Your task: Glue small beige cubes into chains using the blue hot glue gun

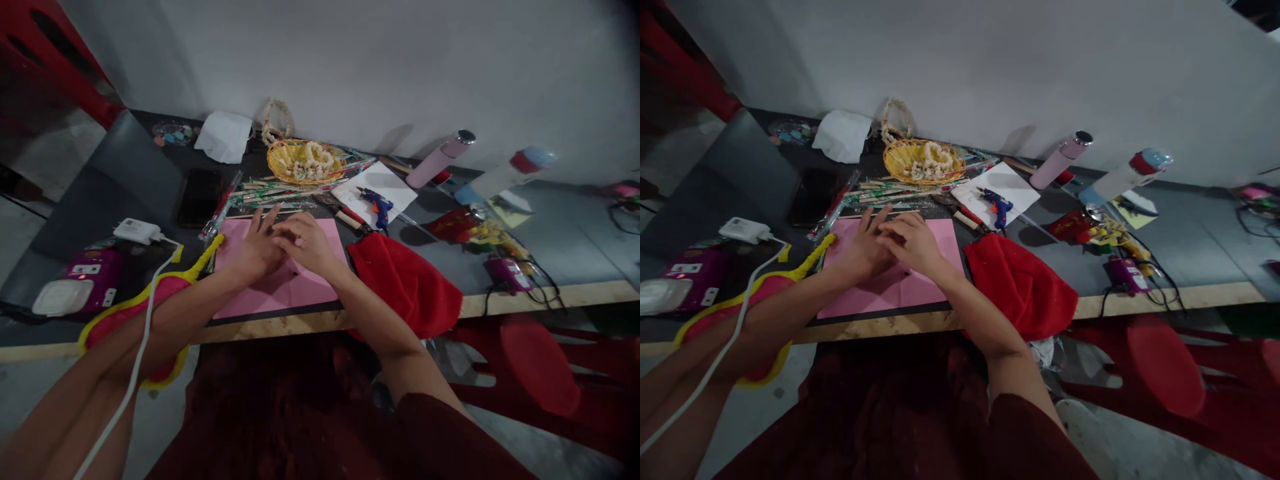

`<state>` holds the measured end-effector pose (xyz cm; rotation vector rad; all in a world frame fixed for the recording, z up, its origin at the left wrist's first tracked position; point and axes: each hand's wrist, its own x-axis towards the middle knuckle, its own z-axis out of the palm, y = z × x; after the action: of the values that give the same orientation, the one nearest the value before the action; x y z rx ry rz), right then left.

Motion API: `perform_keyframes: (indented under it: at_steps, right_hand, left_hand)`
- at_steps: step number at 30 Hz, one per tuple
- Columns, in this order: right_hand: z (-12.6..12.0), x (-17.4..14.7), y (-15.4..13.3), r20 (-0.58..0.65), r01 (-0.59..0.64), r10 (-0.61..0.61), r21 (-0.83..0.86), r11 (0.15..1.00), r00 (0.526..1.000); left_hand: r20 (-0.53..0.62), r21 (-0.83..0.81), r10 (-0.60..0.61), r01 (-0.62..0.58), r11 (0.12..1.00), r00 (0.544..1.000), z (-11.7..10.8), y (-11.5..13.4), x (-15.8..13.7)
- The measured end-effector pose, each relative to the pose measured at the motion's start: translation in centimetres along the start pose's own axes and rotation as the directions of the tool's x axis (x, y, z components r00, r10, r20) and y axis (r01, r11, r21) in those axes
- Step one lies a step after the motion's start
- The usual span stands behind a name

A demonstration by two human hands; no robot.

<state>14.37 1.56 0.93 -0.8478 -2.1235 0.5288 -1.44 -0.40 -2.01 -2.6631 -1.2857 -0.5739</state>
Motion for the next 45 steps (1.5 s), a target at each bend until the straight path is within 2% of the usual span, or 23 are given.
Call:
perform_keyframes:
  at_steps: [5, 8, 10, 12, 14, 15, 17, 19, 22, 24, 27, 33, 36, 38, 40, 41, 43, 45]
  right_hand:
    - [0.8, 0.0, -0.2, 0.031, -0.073, 0.074, -0.038, 0.997, 0.997]
    - [-0.7, 0.0, 1.4, -0.121, -0.168, 0.162, -0.043, 0.985, 0.979]
    - [-2.4, 0.2, 2.8, -0.274, -0.265, 0.279, 0.087, 0.960, 0.920]
    - [-4.0, 0.3, 4.1, -0.368, -0.303, 0.426, 0.347, 0.887, 0.826]
    - [-5.2, 0.4, 4.9, -0.354, -0.273, 0.548, 0.591, 0.759, 0.758]
    - [-5.5, 0.4, 5.1, -0.322, -0.260, 0.585, 0.667, 0.698, 0.745]
    - [-5.6, 0.3, 4.9, -0.243, -0.278, 0.612, 0.726, 0.629, 0.753]
    - [-5.0, 0.0, 4.4, -0.147, -0.347, 0.602, 0.701, 0.623, 0.785]
    - [-3.4, -0.5, 3.1, 0.035, -0.429, 0.504, 0.576, 0.695, 0.863]
    - [-2.4, -0.7, 2.3, 0.086, -0.412, 0.429, 0.496, 0.764, 0.899]
    - [-1.5, -0.9, 1.5, 0.045, -0.395, 0.412, 0.398, 0.828, 0.910]
    - [-1.4, -1.2, 2.2, -0.021, -0.417, 0.435, 0.246, 0.875, 0.900]
    - [-1.8, -1.1, 3.3, -0.090, -0.424, 0.477, 0.339, 0.840, 0.874]
    - [-2.3, -0.9, 3.9, -0.136, -0.415, 0.542, 0.500, 0.760, 0.830]
    - [-2.9, -0.7, 4.1, -0.111, -0.388, 0.602, 0.669, 0.634, 0.791]
    - [-3.2, -0.6, 4.0, -0.064, -0.382, 0.615, 0.732, 0.564, 0.786]
    - [-3.5, -0.5, 3.4, 0.058, -0.396, 0.606, 0.804, 0.443, 0.794]
    - [-3.6, -0.5, 2.5, 0.184, -0.432, 0.554, 0.828, 0.358, 0.812]
  left_hand:
    - [0.081, -0.009, 0.050, -0.049, 0.999, 0.996, -1.2, 1.1, 0.3]
    - [0.103, -0.025, 0.108, -0.106, 0.994, 0.989, -2.0, 1.4, 0.7]
    - [0.065, -0.039, 0.104, -0.102, 0.994, 0.992, -2.2, 1.2, 0.8]
    - [0.020, -0.040, 0.070, -0.069, 0.997, 0.997, -2.2, 0.7, 0.8]
    - [-0.005, -0.033, 0.033, -0.033, 0.999, 0.999, -2.1, 0.1, 0.9]
    - [-0.015, -0.034, 0.019, -0.020, 0.999, 1.000, -2.1, 0.0, 0.9]
    - [-0.023, -0.039, 0.011, -0.012, 0.999, 1.000, -2.2, -0.2, 0.9]
    - [-0.031, -0.033, 0.001, -0.002, 0.999, 1.000, -2.3, 0.0, 0.9]
    - [-0.031, -0.019, 0.006, -0.006, 1.000, 1.000, -2.6, 0.5, 0.9]
    - [0.003, -0.028, 0.067, -0.067, 0.997, 0.998, -2.8, 0.9, 0.8]
    - [0.070, -0.028, 0.147, -0.146, 0.989, 0.987, -2.9, 1.4, 0.5]
    - [0.058, -0.063, 0.170, -0.167, 0.984, 0.984, -2.5, 1.7, 0.6]
    - [0.008, -0.128, 0.155, -0.152, 0.980, 0.988, -2.5, 1.4, 0.7]
    - [-0.057, -0.208, 0.094, -0.103, 0.973, 0.994, -2.3, 1.0, 0.8]
    - [-0.112, -0.369, -0.041, -0.003, 0.929, 0.993, -2.1, 0.5, 0.9]
    - [-0.109, -0.482, -0.121, 0.054, 0.875, 0.987, -1.9, 0.2, 1.0]
    - [-0.032, -0.710, -0.255, 0.157, 0.686, 0.966, -1.6, -0.1, 1.2]
    - [0.084, -0.861, -0.297, 0.219, 0.459, 0.951, -1.4, -0.3, 1.3]
